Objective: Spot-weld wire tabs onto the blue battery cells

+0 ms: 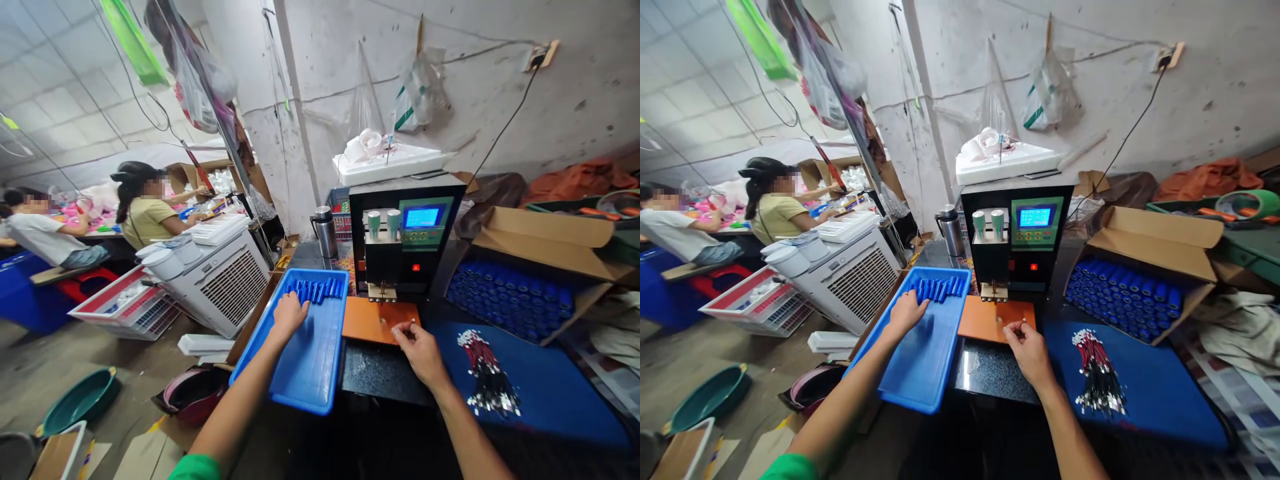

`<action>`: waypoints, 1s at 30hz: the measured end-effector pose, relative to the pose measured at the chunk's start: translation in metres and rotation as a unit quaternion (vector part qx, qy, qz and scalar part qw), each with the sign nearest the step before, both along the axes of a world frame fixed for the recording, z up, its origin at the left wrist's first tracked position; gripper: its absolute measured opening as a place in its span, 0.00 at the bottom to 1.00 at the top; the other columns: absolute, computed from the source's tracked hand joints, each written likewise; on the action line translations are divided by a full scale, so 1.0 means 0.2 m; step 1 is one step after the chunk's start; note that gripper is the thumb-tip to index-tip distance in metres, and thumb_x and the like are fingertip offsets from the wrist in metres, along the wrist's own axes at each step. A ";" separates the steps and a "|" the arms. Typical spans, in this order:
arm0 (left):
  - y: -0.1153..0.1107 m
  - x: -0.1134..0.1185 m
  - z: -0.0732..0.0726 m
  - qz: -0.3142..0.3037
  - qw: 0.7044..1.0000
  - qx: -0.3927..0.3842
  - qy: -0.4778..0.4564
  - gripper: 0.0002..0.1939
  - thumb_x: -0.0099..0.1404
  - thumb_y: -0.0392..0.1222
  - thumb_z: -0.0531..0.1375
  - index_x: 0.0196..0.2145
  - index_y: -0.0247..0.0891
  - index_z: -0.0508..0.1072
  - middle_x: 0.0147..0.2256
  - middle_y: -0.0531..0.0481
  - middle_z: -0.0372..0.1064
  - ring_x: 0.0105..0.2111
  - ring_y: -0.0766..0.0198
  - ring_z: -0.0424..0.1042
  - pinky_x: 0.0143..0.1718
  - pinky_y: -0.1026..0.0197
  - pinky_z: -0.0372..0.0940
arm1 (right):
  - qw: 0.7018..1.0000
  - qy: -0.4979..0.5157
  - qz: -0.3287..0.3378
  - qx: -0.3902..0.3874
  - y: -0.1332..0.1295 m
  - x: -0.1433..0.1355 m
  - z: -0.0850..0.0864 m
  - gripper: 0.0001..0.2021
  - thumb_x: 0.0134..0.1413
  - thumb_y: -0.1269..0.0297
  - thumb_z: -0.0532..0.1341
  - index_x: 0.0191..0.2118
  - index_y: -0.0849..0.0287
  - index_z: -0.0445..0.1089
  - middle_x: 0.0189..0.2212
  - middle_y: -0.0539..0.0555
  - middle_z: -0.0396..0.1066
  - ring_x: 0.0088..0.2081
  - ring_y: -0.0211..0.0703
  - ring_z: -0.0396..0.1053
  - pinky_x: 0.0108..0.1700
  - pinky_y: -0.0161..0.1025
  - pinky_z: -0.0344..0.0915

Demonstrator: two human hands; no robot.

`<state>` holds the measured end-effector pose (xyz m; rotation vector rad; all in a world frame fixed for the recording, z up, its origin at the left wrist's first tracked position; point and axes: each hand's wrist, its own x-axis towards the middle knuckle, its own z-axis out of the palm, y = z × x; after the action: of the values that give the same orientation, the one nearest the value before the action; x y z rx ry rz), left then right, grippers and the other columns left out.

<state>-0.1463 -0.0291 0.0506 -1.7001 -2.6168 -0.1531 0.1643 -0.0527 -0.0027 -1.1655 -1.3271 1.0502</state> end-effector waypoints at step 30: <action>0.13 -0.03 -0.29 0.150 0.971 0.174 -0.073 0.17 0.60 0.31 0.53 0.48 0.27 0.63 0.50 0.26 0.62 0.53 0.41 0.62 0.50 0.46 0.58 | 0.998 -0.055 -0.001 0.033 0.00 0.00 -0.07 0.21 0.52 0.42 0.58 0.30 0.58 0.70 0.26 0.56 0.73 0.27 0.46 0.71 0.32 0.39 0.67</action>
<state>-0.1517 -0.0041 -0.0072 -1.2122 -2.7012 -0.7059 0.1634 -0.0526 -0.0160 -1.1872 -1.4356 0.9453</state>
